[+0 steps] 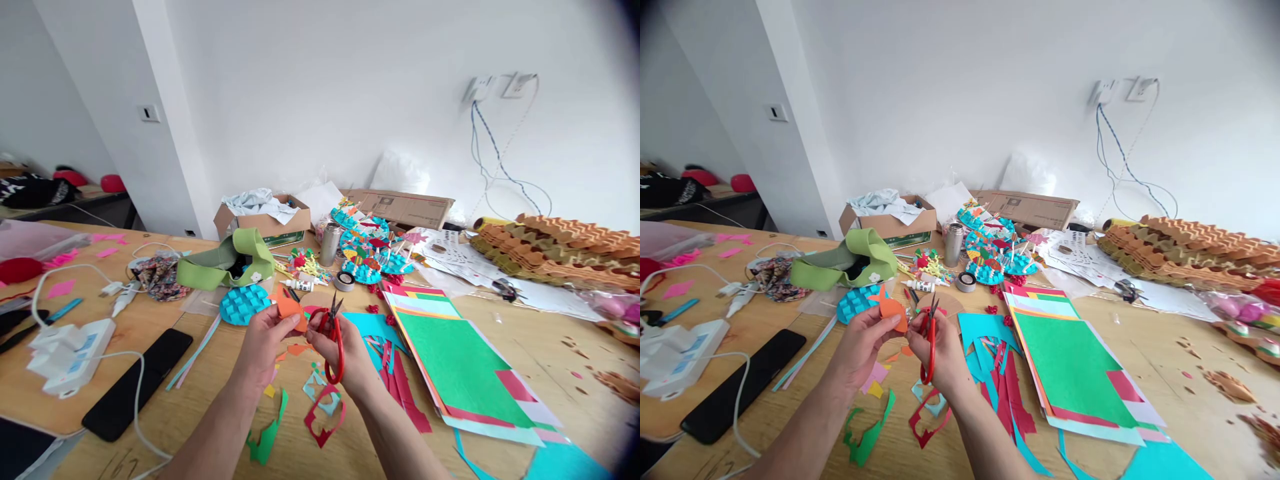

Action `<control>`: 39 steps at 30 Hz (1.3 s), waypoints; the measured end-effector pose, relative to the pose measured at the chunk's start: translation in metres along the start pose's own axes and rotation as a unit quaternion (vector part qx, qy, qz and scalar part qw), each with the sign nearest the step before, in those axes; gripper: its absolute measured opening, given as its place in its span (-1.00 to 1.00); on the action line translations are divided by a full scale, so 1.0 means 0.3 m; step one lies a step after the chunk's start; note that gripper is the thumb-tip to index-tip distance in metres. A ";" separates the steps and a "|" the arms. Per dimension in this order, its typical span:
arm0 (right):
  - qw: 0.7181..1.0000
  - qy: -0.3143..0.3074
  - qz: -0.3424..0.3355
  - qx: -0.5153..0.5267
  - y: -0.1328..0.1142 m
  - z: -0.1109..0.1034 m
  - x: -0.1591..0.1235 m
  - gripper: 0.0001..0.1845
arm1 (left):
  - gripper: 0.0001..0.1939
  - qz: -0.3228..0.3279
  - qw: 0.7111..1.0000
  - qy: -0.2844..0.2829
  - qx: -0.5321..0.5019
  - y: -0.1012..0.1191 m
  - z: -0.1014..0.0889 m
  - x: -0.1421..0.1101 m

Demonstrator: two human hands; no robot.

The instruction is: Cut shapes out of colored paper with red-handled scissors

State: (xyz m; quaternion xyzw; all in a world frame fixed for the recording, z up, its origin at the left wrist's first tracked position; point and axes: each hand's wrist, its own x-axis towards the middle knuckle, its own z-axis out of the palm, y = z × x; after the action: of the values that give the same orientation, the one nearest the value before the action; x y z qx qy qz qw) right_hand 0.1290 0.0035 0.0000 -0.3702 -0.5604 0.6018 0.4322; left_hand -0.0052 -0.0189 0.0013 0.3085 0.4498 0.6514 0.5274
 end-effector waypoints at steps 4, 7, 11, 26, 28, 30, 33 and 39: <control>1.000 0.002 0.005 -0.020 0.001 -0.003 0.000 -0.57 | -0.82 0.030 0.999 0.027 0.000 -0.002 -0.008 0.005; 1.000 -0.001 0.010 -0.026 0.001 -0.005 0.000 -0.58 | -0.83 0.034 0.999 0.031 -0.006 0.000 -0.017 0.009; 0.998 -0.039 0.014 -0.038 0.006 -0.011 0.000 -0.64 | -0.81 0.008 0.999 0.023 -0.035 0.005 -0.020 0.011; 0.743 -0.133 0.105 -0.648 0.043 -0.169 -0.300 -0.72 | -0.71 -0.010 0.998 -0.021 -0.052 0.017 0.018 -0.036; 0.729 -0.098 0.124 -0.666 0.121 -0.219 -0.403 -0.67 | -0.70 -0.016 0.998 -0.046 -0.037 0.016 0.037 -0.061; 0.720 -0.075 0.101 -0.683 0.199 -0.270 -0.489 -0.62 | -0.70 -0.022 0.996 -0.084 -0.021 0.008 0.059 -0.094; 0.691 -0.037 0.073 -0.718 0.278 -0.319 -0.565 -0.64 | -0.71 -0.042 0.986 -0.159 0.008 -0.014 0.090 -0.155; 0.673 -0.024 0.081 -0.735 0.263 -0.287 -0.580 -0.76 | -0.70 -0.078 0.960 -0.259 0.078 -0.051 0.095 -0.277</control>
State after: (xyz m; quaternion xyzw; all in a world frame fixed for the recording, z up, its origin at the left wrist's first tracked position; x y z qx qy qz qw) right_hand 0.2621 -0.1285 -0.0938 -0.5977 -0.7997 0.0371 -0.0434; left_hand 0.0471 -0.0911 0.0051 0.4707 0.3700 0.4693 0.6491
